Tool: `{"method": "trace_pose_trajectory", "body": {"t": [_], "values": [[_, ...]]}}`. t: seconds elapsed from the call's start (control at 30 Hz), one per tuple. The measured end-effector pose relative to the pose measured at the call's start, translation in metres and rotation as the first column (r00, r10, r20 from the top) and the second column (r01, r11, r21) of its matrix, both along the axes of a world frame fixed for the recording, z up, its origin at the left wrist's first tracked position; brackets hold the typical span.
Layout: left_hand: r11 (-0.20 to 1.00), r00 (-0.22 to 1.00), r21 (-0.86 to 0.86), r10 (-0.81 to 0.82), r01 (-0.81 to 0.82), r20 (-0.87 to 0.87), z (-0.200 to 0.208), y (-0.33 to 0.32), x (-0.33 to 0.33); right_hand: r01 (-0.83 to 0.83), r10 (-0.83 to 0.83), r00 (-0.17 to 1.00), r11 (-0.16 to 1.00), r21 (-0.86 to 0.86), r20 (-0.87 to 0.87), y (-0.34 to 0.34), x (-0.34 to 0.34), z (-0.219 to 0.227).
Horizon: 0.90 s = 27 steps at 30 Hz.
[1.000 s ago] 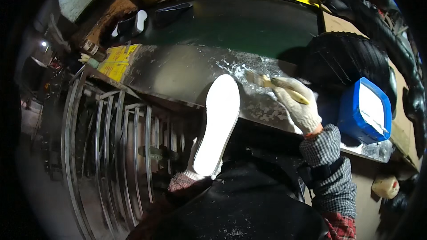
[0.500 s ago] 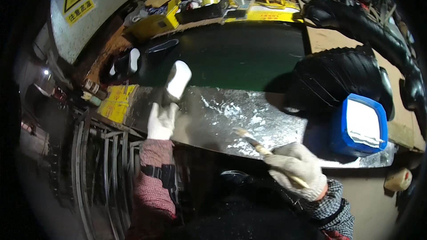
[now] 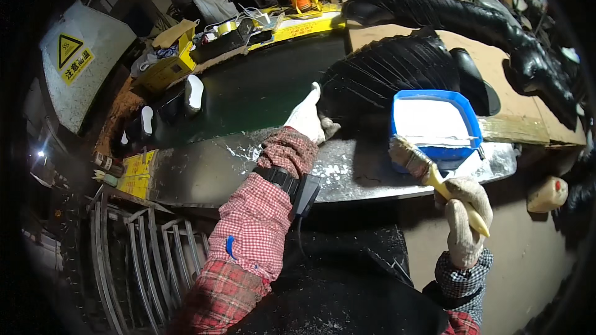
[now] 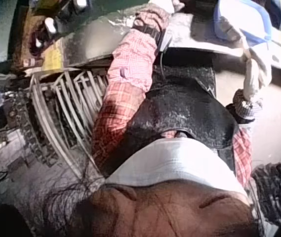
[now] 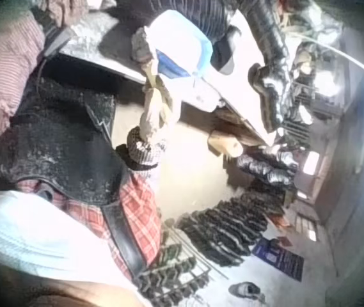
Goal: The person is applying white glue to shoe components (soles and uppers) using a brush at a manufacturing station.
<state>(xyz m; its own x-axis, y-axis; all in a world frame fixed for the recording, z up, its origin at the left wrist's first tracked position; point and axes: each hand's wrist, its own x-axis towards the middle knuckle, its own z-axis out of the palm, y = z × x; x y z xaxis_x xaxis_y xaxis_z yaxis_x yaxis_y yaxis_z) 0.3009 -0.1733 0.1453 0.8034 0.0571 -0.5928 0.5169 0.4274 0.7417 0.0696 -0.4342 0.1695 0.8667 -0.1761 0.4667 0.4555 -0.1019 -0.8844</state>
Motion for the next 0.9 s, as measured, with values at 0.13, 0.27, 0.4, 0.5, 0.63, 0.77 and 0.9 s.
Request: {"method": "trace_pose_trajectory", "body": {"t": [0.13,0.27,0.4,0.5,0.63,0.77,0.9], "values": [[0.826,0.877,0.544,-0.143,-0.149,0.458,-0.013,0.023,-0.002,0.073,-0.073,0.997,0.997,-0.004,0.001,-0.021,-0.005,0.007],[0.701,0.558,0.478,-0.136,-0.530,0.819,0.025,0.035,-0.047,0.207,-0.209,0.977,0.978,0.028,0.043,-0.041,0.010,0.021],[0.896,0.599,-0.335,0.443,-0.290,0.667,0.057,0.097,-0.108,0.186,-0.192,0.981,0.960,-0.208,-0.006,-0.041,0.058,0.040],[0.778,0.624,-0.450,0.624,-0.439,0.470,0.013,0.188,-0.132,0.170,-0.207,0.978,0.868,-0.466,-0.029,-0.039,0.095,0.033],[0.865,0.724,-0.172,0.491,-0.472,0.484,-0.051,0.247,-0.198,0.277,-0.319,0.948,0.842,-0.463,-0.011,-0.043,0.072,0.036],[0.918,0.874,-0.139,0.396,-0.371,0.281,-0.085,0.278,-0.262,0.394,-0.342,0.915,0.652,-0.648,0.213,-0.047,0.046,0.017],[0.966,0.900,-0.063,0.257,-0.251,0.353,-0.098,0.268,-0.237,0.325,-0.259,0.946,0.761,-0.561,0.197,0.005,0.032,0.020]]}}
